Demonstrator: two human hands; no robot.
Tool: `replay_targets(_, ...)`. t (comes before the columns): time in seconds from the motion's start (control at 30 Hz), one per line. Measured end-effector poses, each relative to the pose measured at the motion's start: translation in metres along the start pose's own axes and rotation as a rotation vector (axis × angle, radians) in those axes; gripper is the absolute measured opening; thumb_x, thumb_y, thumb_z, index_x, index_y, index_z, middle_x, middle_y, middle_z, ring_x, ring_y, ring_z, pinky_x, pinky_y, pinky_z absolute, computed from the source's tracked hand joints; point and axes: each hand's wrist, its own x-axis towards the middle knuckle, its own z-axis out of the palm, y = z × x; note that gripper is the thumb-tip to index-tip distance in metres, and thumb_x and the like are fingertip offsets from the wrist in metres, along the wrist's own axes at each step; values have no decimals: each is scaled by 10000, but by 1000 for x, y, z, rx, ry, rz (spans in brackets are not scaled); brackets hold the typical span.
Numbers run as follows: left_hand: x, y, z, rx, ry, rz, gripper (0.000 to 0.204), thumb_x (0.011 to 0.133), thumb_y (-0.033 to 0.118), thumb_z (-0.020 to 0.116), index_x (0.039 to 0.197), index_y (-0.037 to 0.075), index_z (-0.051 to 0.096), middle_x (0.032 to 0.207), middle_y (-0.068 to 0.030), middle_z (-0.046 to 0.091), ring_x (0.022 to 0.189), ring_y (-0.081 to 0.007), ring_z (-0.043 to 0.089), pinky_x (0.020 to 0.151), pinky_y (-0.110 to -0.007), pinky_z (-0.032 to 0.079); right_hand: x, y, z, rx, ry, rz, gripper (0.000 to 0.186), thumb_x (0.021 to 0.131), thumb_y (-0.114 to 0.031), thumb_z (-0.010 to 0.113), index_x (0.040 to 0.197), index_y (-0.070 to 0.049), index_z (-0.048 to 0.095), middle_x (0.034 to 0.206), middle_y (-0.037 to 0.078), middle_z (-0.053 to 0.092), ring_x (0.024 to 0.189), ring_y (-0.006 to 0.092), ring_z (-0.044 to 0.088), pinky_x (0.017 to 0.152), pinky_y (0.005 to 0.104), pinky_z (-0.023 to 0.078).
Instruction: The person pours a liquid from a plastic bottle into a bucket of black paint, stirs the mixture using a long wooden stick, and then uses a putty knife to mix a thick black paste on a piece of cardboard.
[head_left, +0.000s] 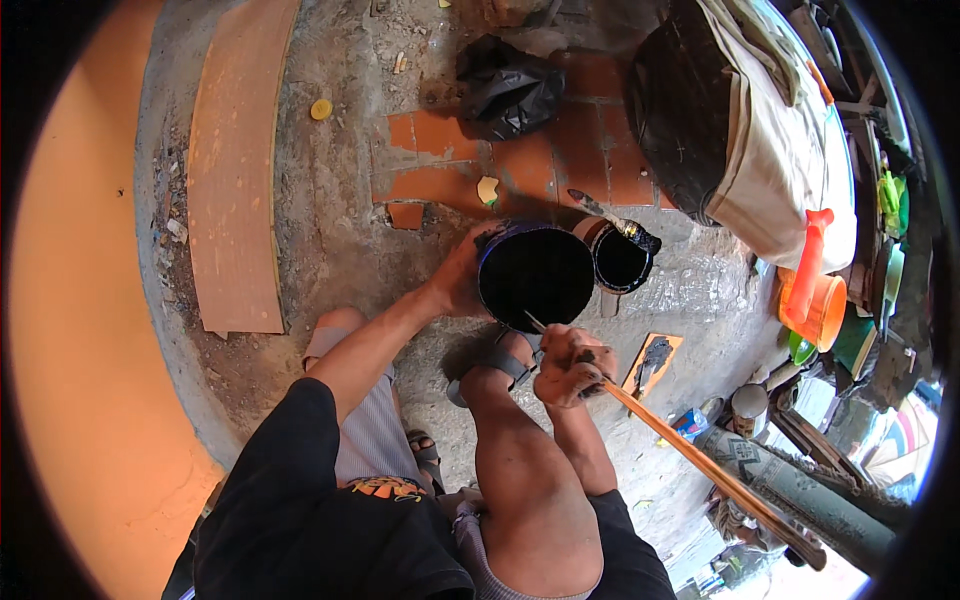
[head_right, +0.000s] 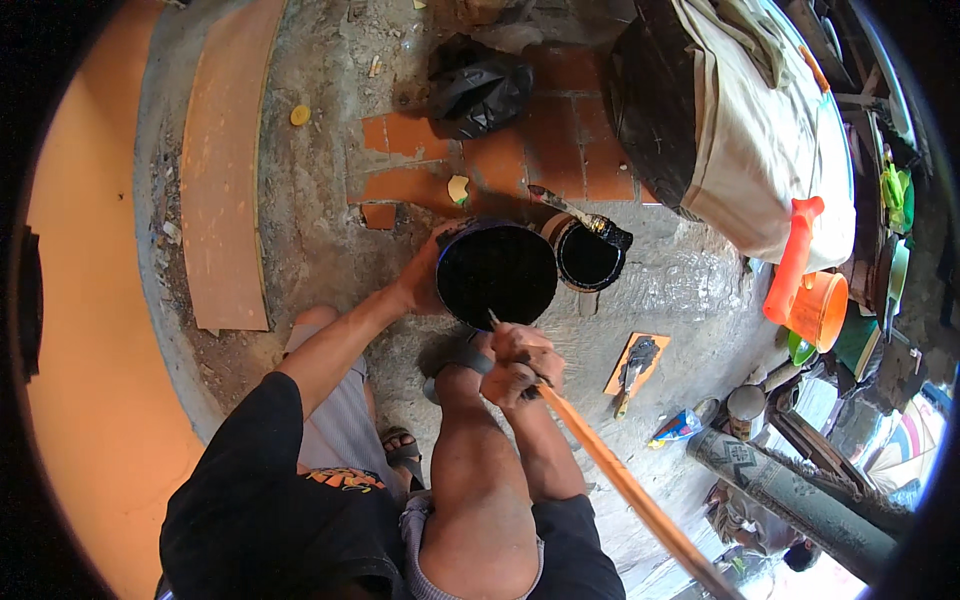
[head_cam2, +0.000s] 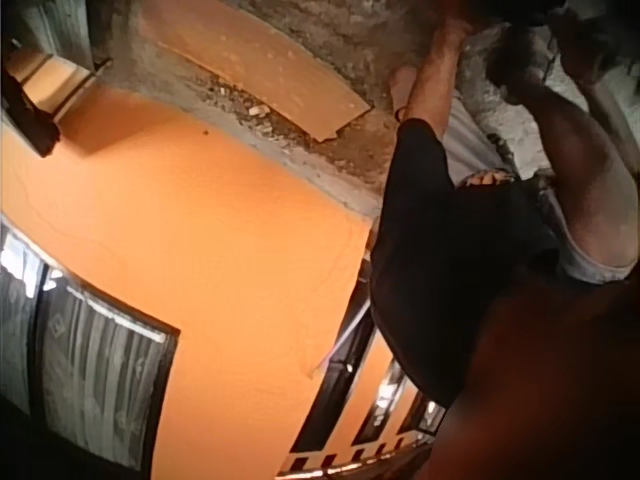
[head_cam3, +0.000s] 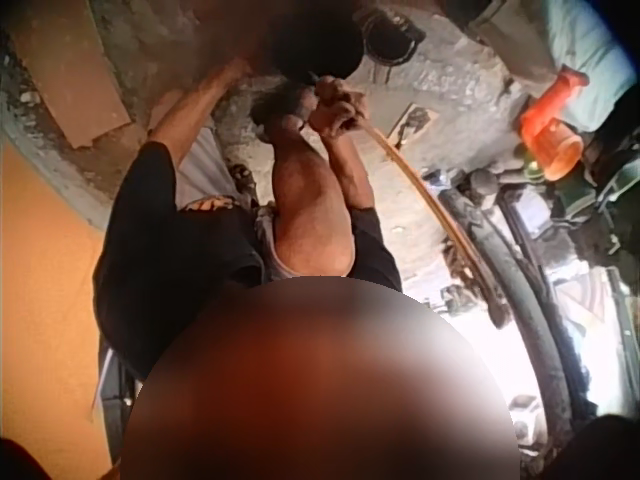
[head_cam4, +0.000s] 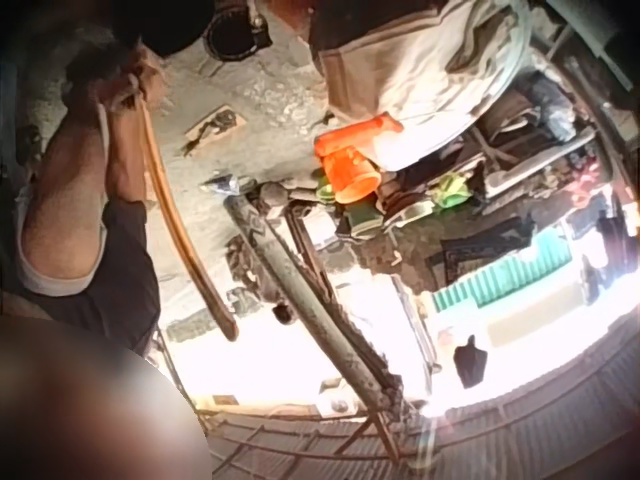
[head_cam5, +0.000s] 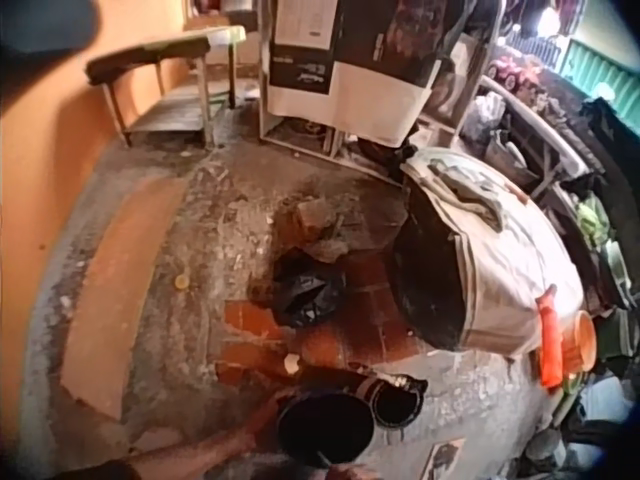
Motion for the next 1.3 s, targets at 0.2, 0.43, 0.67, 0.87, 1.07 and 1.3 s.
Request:
replay_targets(0.2,7,7,0,116,-95,-16,1238,361,290,965,1409,79,340,1407,-128,421,1338,-313,385,1132,-421,302,59,23,23,193,210,-134,439,974,-508,481,825,-138,298,618,13,336,474,158,360,484,343,411)
replay_targets(0.43,-5,-3,1,4,-15,-66,1209,383,312,956,1404,75,354,1394,-133,436,1319,-316,409,1117,-425,320,4,7,-20,120,257,92,434,932,-537,547,803,-200,305,603,-11,315,516,158,331,497,329,338)
replay_targets(0.67,16,18,1,36,-69,-46,1117,435,315,947,1380,71,403,1377,-141,466,1286,-327,446,1106,-435,329,49,20,18,349,338,-31,418,926,-507,575,843,-179,330,591,-15,305,497,143,352,487,355,392)
replay_targets(0.87,5,12,0,-15,17,-10,1102,469,297,947,1385,76,376,1369,-136,471,1292,-292,444,1110,-418,325,16,7,-11,233,412,114,366,963,-497,515,827,-209,335,587,-1,300,513,160,348,515,356,398)
replay_targets(1.07,10,17,5,-19,-3,-33,1154,476,300,952,1411,66,317,1383,-137,449,1304,-290,430,1117,-409,319,30,22,3,-111,200,153,378,957,-488,534,828,-188,345,590,-2,297,485,161,329,490,347,383)
replay_targets(1.3,5,8,1,-120,-26,-118,1164,463,315,953,1410,66,325,1392,-135,430,1313,-293,415,1123,-421,313,16,3,-29,-65,289,94,362,989,-474,481,823,-199,317,599,-18,273,488,115,292,477,331,341)
